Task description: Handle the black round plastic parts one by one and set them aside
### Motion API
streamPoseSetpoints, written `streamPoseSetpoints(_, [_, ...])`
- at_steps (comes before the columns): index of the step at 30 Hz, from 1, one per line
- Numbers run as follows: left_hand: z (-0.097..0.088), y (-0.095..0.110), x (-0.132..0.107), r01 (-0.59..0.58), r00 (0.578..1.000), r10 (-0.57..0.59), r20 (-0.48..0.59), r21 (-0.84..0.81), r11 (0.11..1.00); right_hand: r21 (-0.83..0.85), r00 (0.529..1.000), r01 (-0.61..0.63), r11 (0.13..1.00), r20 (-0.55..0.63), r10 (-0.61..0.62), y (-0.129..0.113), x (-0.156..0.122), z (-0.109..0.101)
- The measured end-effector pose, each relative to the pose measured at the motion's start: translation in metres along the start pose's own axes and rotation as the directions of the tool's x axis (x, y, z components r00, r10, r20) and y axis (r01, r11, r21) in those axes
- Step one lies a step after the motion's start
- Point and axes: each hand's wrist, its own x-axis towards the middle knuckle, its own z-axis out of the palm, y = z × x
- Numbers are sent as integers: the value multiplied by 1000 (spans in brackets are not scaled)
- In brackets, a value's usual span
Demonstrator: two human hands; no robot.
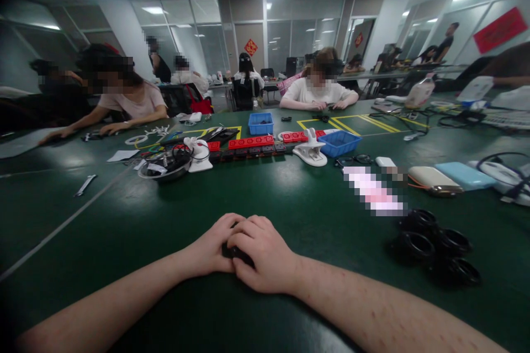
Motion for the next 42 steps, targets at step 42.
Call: streamPoseSetpoints(42, [3,-4,-2,-115,993,114,33,26,993,249,991,119,961,32,-131,-1,1,-1])
